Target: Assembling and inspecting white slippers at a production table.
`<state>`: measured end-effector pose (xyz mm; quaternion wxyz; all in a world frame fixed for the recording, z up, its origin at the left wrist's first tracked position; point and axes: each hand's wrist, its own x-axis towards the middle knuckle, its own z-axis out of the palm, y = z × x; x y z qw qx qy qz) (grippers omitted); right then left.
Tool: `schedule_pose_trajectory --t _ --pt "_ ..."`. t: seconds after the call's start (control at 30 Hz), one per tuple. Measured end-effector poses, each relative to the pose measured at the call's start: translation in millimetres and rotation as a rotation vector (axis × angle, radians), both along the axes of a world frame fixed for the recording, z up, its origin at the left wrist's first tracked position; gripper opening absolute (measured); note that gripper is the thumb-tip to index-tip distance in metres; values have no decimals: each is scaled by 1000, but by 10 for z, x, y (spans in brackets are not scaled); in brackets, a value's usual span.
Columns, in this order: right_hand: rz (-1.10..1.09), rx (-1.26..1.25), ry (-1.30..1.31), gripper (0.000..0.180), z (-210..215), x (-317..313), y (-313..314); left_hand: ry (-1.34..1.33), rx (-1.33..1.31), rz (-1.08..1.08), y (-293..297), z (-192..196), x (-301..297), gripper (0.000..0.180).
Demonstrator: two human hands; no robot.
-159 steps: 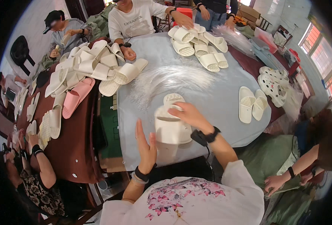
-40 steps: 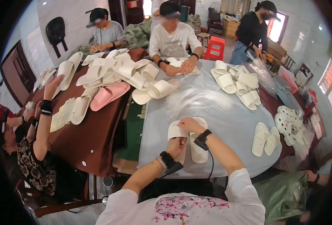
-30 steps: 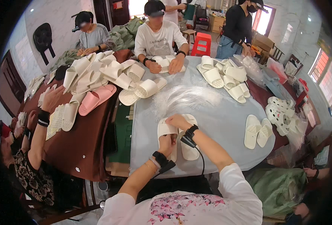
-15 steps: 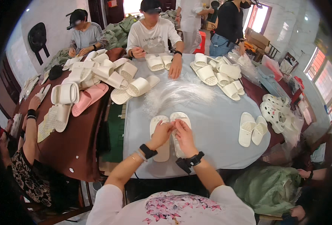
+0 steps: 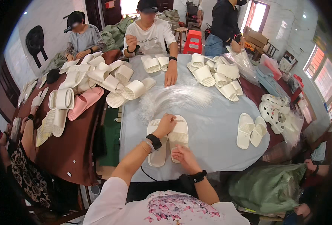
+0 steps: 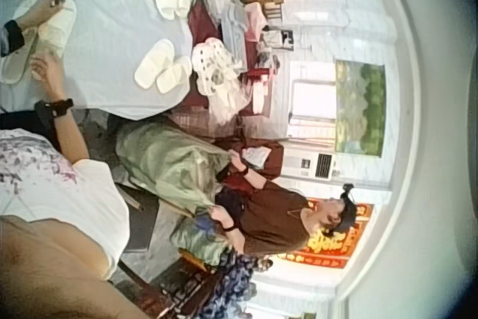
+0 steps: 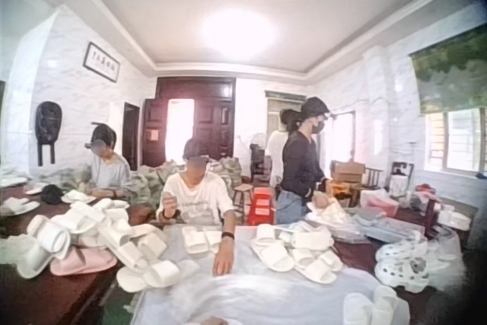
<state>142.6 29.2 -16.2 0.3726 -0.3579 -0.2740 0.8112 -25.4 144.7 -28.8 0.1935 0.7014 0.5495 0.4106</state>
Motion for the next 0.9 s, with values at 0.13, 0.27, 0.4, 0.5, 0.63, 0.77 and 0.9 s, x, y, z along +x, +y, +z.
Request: schedule_pose_trajectory --t 0.13,0.27,0.4,0.5,0.63,0.77,0.9 --pt "78 15 -188 25 -114 77 372 -117 -197 -6 -89 138 -13 27" --pt "-90 198 -309 16 -66 -195 566 -407 -440 -79 -210 86 -92 40" --pt "-382 266 -286 11 -290 -509 561 -352 -432 -82 -265 -14 -109 45" --pt "-369 241 -255 11 -329 -529 579 -372 -443 -37 -244 -34 -116 45" --pt "-343 264 -232 10 -429 -454 607 -510 -543 -75 -271 70 -131 43" --pt "-301 280 -255 9 -362 -467 599 -516 -614 -74 -250 61 -172 37" --pt "-294 231 -294 8 -279 -451 630 -450 -554 -119 -236 69 -188 38"
